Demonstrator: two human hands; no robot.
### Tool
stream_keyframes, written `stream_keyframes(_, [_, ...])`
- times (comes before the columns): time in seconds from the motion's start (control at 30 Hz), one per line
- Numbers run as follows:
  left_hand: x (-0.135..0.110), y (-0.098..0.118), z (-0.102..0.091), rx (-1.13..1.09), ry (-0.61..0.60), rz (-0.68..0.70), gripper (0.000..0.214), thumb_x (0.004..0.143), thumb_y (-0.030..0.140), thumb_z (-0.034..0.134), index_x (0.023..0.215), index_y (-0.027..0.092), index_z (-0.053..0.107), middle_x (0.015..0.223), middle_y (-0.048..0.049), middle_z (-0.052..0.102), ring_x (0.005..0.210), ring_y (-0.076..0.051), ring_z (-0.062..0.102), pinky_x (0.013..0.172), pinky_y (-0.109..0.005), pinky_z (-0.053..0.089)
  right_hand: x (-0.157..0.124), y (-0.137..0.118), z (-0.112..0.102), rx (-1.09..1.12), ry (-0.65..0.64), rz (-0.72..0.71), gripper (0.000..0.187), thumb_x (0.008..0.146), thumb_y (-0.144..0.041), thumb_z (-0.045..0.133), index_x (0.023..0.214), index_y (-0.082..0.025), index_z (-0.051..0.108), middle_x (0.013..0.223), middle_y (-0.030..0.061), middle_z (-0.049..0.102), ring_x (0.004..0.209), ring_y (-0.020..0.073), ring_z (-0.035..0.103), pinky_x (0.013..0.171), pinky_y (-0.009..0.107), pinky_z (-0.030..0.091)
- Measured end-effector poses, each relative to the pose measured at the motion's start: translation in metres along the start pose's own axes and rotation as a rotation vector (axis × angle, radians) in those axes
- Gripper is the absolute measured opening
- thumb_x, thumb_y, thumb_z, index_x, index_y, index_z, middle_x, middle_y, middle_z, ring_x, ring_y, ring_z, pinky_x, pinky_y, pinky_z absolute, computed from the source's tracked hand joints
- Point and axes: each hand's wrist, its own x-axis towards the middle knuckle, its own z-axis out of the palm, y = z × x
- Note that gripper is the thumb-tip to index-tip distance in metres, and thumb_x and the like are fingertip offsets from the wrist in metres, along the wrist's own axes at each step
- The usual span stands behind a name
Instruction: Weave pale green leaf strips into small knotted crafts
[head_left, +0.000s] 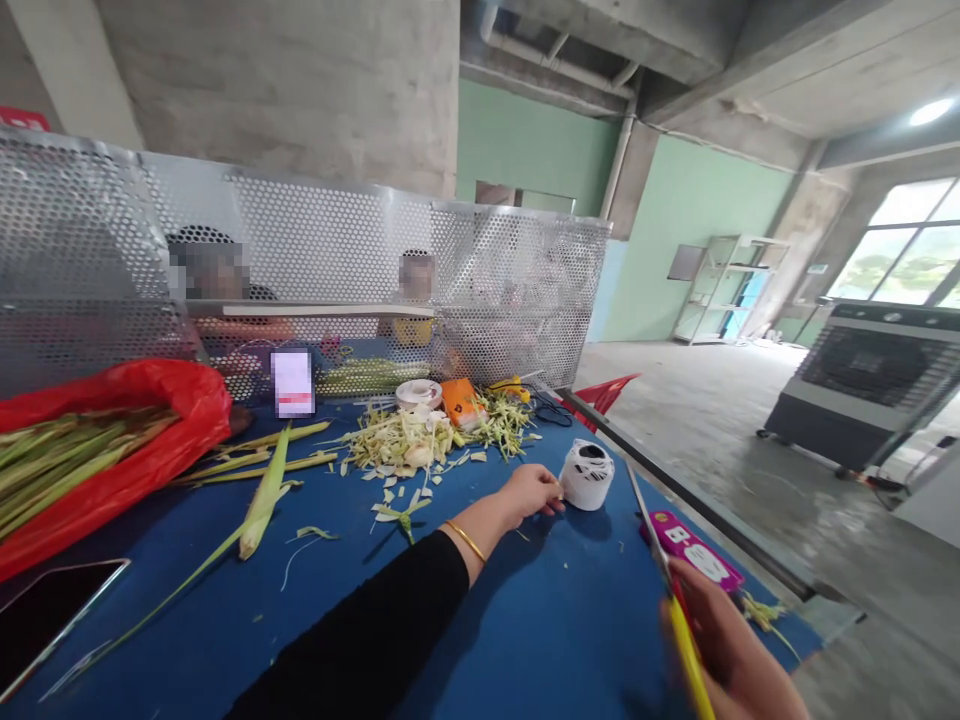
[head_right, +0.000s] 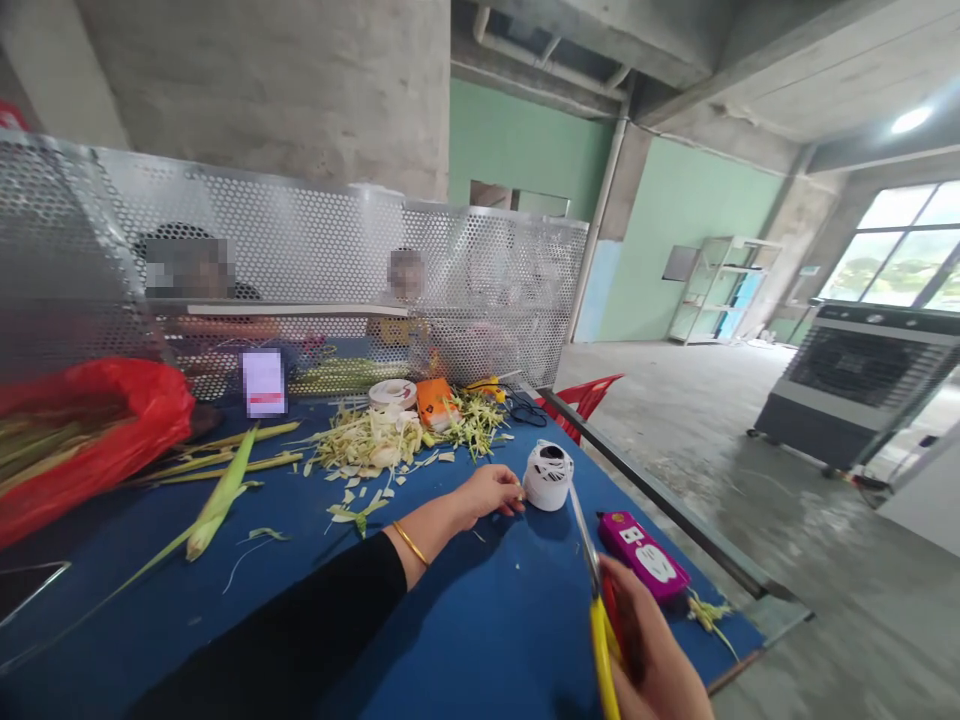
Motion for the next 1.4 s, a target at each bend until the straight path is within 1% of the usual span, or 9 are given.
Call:
stream_keyframes(0.1, [-0.007, -0.002, 0.001, -0.04, 0.002, 0.035, 0.008, 0.086, 0.02, 0.061, 0.086, 0.012, 0.06, 0.077, -0.0028, 0.066, 0.063, -0.011, 0.062, 0.062, -0.025, 0.05, 0.058, -0.028, 0.006, -0.117, 0.027, -0.023, 0.055, 0.072, -0.047, 0.065, 0.119, -0.02, 0.053, 0.097, 0.0084, 0.07, 0.086, 0.0258, 0.067, 0.076, 0.034, 0.051])
stream_keyframes(0.23, [-0.017, -0.008, -0.002, -0.135, 0.039, 0.062, 0.017, 0.08, 0.013, 0.063, 0.068, 0.015, 0.052, 0.06, 0.0004, 0.062, 0.05, -0.009, 0.058, 0.054, -0.021, 0.045, 0.121, -0.061, 0.025, -0.419, 0.108, -0.005, 0.049, 0.072, -0.046, 0.063, 0.113, -0.02, 0.055, 0.092, 0.0079, 0.072, 0.083, 0.0258, 0.067, 0.068, 0.032, 0.046])
stream_keyframes(0.4, [-0.031, -0.012, -0.01, -0.297, 0.01, 0.021, 0.02, 0.073, 0.014, 0.071, 0.065, 0.014, 0.053, 0.056, 0.0004, 0.06, 0.047, -0.01, 0.058, 0.059, -0.027, 0.052, 0.142, -0.074, 0.048, -0.569, 0.136, -0.045, 0.049, 0.075, -0.044, 0.062, 0.117, -0.02, 0.055, 0.091, 0.008, 0.072, 0.082, 0.0271, 0.067, 0.063, 0.03, 0.039])
stream_keyframes(0.57, [-0.05, -0.007, -0.021, -0.526, 0.008, 0.022, 0.017, 0.075, 0.009, 0.068, 0.066, 0.013, 0.054, 0.059, -0.0003, 0.058, 0.051, -0.01, 0.059, 0.065, -0.028, 0.055, 0.137, -0.067, 0.047, -0.61, 0.144, -0.056, 0.05, 0.075, -0.044, 0.063, 0.118, -0.02, 0.055, 0.092, 0.0092, 0.072, 0.082, 0.0288, 0.067, 0.062, 0.031, 0.038])
stream_keyframes(0.83, [-0.084, 0.015, -0.05, -0.793, 0.188, 0.17, 0.021, 0.083, 0.004, 0.058, 0.065, 0.013, 0.056, 0.06, 0.0003, 0.059, 0.054, -0.007, 0.059, 0.066, -0.02, 0.055, 0.138, -0.058, 0.036, -0.53, 0.161, -0.169, 0.05, 0.079, -0.04, 0.057, 0.126, -0.022, 0.053, 0.103, 0.0065, 0.07, 0.088, 0.0241, 0.065, 0.071, 0.03, 0.043])
stream_keyframes(1.0, [-0.112, 0.037, -0.064, -0.831, 0.206, 0.243, 0.023, 0.087, 0.004, 0.051, 0.066, 0.011, 0.059, 0.059, -0.001, 0.059, 0.055, -0.008, 0.059, 0.064, -0.02, 0.056, 0.118, -0.06, 0.022, -0.132, 0.258, -0.126, 0.055, 0.078, -0.045, 0.058, 0.127, -0.02, 0.055, 0.091, 0.0058, 0.068, 0.072, 0.0198, 0.061, 0.065, 0.03, 0.046])
stream_keyframes(1.1, [-0.137, 0.05, -0.068, -0.833, 0.19, 0.286, 0.02, 0.086, 0.005, 0.053, 0.068, 0.01, 0.06, 0.061, -0.001, 0.06, 0.056, -0.008, 0.059, 0.064, -0.02, 0.057, 0.09, -0.062, 0.01, 0.231, 0.134, 0.005, 0.063, 0.072, -0.052, 0.067, 0.125, -0.02, 0.054, 0.065, -0.0036, 0.055, 0.052, 0.0131, 0.05, 0.049, 0.024, 0.041])
stream_keyframes(1.2, [-0.169, 0.063, -0.07, -0.779, 0.161, 0.368, 0.014, 0.084, 0.006, 0.058, 0.071, 0.011, 0.061, 0.064, -0.0006, 0.059, 0.057, -0.007, 0.058, 0.064, -0.02, 0.056, 0.055, -0.064, 0.0, 0.512, -0.057, 0.159, 0.061, 0.072, -0.055, 0.07, 0.121, -0.024, 0.053, 0.064, -0.0056, 0.05, 0.047, 0.0094, 0.044, 0.039, 0.02, 0.035])
stream_keyframes(1.4, [-0.228, 0.07, -0.081, -0.642, 0.25, 0.401, 0.009, 0.079, 0.011, 0.066, 0.072, 0.013, 0.061, 0.065, -0.0004, 0.06, 0.056, -0.008, 0.059, 0.059, -0.018, 0.055, -0.008, -0.058, -0.012, 0.622, -0.232, 0.333, 0.06, 0.074, -0.064, 0.064, 0.119, -0.024, 0.056, 0.07, -0.0012, 0.052, 0.048, 0.0113, 0.045, 0.038, 0.022, 0.039])
